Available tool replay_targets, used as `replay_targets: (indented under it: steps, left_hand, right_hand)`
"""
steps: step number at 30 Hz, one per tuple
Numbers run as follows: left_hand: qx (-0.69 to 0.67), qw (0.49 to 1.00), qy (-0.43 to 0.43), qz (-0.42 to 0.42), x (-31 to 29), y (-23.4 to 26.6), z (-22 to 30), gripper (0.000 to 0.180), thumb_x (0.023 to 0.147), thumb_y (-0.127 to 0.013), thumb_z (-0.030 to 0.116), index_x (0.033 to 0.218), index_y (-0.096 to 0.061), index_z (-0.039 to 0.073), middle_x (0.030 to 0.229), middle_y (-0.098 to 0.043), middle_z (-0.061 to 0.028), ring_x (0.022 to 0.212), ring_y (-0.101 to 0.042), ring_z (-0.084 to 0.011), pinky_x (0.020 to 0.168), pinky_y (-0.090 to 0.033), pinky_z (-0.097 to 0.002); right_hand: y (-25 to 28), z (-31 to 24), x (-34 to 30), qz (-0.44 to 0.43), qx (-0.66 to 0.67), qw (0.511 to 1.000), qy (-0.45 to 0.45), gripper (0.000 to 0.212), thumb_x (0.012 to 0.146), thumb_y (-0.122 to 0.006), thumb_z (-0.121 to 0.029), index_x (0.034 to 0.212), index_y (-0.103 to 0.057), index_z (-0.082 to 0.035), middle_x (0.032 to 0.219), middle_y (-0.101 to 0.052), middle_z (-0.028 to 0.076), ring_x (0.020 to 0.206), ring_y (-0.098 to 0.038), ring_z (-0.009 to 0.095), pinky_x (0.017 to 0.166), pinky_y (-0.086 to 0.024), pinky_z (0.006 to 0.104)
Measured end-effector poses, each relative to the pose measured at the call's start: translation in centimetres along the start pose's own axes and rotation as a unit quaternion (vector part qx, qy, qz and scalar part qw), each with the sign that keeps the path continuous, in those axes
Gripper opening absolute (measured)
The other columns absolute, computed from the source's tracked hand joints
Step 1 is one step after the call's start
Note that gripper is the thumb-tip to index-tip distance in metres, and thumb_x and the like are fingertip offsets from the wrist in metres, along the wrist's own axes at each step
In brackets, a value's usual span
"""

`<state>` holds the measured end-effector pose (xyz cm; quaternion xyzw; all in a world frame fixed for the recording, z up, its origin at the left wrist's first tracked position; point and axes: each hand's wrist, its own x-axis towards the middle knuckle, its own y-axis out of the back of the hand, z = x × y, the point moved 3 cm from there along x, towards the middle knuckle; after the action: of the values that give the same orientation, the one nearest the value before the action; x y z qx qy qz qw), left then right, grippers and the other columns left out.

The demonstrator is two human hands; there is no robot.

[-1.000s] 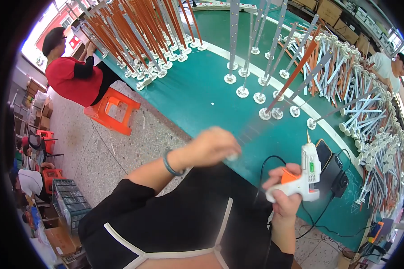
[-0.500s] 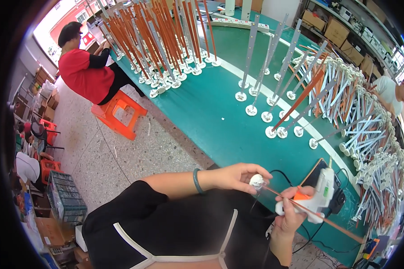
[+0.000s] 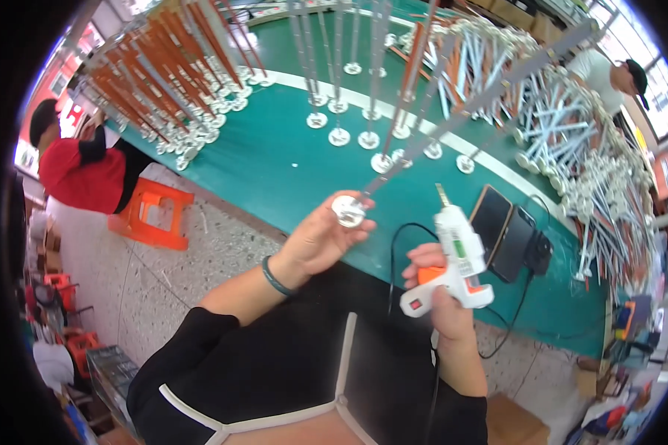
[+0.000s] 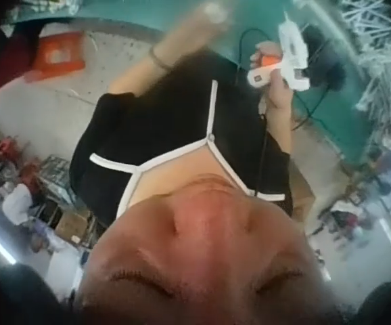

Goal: The recorder is using a hot glue gun to attach LED strips to circular bases and then organizing the finished components into boxes.

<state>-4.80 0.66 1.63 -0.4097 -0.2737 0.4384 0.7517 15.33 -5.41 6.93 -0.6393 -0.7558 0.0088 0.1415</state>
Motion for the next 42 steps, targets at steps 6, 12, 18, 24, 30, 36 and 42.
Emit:
replay_targets:
  steps: [6,12,18,24,30,36,42]
  left_hand:
    - [-0.059,0.998,0.007,0.011,0.6,0.0,-0.9,0.055,0.087,-0.064,0.035,0.130,-0.044,0.007,0.121,-0.056,-0.0136,0.103,-0.061,-0.0235,0.088,-0.052,-0.0320]
    - [-0.084,0.996,0.030,-0.001,0.6,-0.2,-1.7,0.055,0.089,-0.062,0.038,0.131,-0.043,0.008,0.120,-0.056,-0.0150,0.098,-0.062,-0.0210,0.086,-0.053,-0.0309]
    - [-0.040,0.999,0.028,-0.018,0.6,-1.0,-1.6,0.057,0.087,-0.064,0.038,0.131,-0.042,0.008,0.120,-0.057,-0.0155,0.099,-0.061,-0.0192,0.087,-0.052,-0.0305]
    - [-0.041,0.998,0.036,-0.015,0.5,-1.1,-1.6,0.061,0.085,-0.068,0.036,0.131,-0.041,0.007,0.120,-0.056,-0.0154,0.102,-0.060,-0.0183,0.088,-0.051,-0.0302]
    - [-0.034,0.999,0.031,-0.020,0.5,-1.0,-1.7,0.064,0.083,-0.071,0.035,0.132,-0.040,0.007,0.120,-0.056,-0.0152,0.107,-0.058,-0.0192,0.091,-0.050,-0.0315]
    - [-0.033,0.999,0.028,-0.012,0.5,-0.9,-1.8,0.063,0.083,-0.071,0.034,0.131,-0.040,0.008,0.121,-0.056,-0.0150,0.108,-0.058,-0.0191,0.091,-0.050,-0.0308]
    - [-0.047,0.998,0.012,-0.040,0.6,-0.8,-1.9,0.053,0.089,-0.064,0.030,0.132,-0.041,0.007,0.125,-0.054,-0.0138,0.107,-0.059,-0.0201,0.095,-0.048,-0.0335]
  right_hand:
    - [-0.1,-0.4,-1.4,-0.031,0.013,0.997,-0.067,0.038,0.082,-0.064,-0.031,0.099,-0.061,0.003,0.103,-0.057,0.019,0.080,-0.058,0.020,0.073,-0.047,0.0310]
    - [-0.6,-0.3,-2.1,-0.063,-0.034,0.996,-0.062,0.031,0.082,-0.060,-0.022,0.097,-0.062,0.004,0.101,-0.060,0.020,0.091,-0.057,0.023,0.075,-0.046,0.0317]
    - [-0.1,0.0,-1.8,-0.084,-0.033,0.990,-0.111,0.027,0.083,-0.058,-0.021,0.093,-0.062,0.003,0.091,-0.061,0.015,0.087,-0.057,0.021,0.068,-0.044,0.0291]
    - [-0.3,-0.1,-1.6,-0.069,-0.036,0.990,-0.120,0.027,0.084,-0.059,-0.023,0.091,-0.062,0.003,0.086,-0.061,0.012,0.083,-0.057,0.020,0.070,-0.043,0.0293]
    - [0.0,0.0,-1.8,-0.078,-0.057,0.988,-0.120,0.026,0.086,-0.058,-0.021,0.095,-0.061,0.003,0.084,-0.060,0.011,0.082,-0.057,0.020,0.072,-0.044,0.0312]
    - [-0.1,-0.3,-1.9,-0.072,-0.088,0.984,-0.134,0.040,0.086,-0.055,-0.015,0.120,-0.051,0.005,0.081,-0.059,0.009,0.078,-0.057,0.018,0.072,-0.045,0.0316]
    - [0.0,-0.3,-2.0,-0.076,-0.095,0.983,-0.136,0.044,0.086,-0.054,-0.014,0.125,-0.048,0.005,0.080,-0.059,0.009,0.076,-0.057,0.017,0.071,-0.045,0.0309]
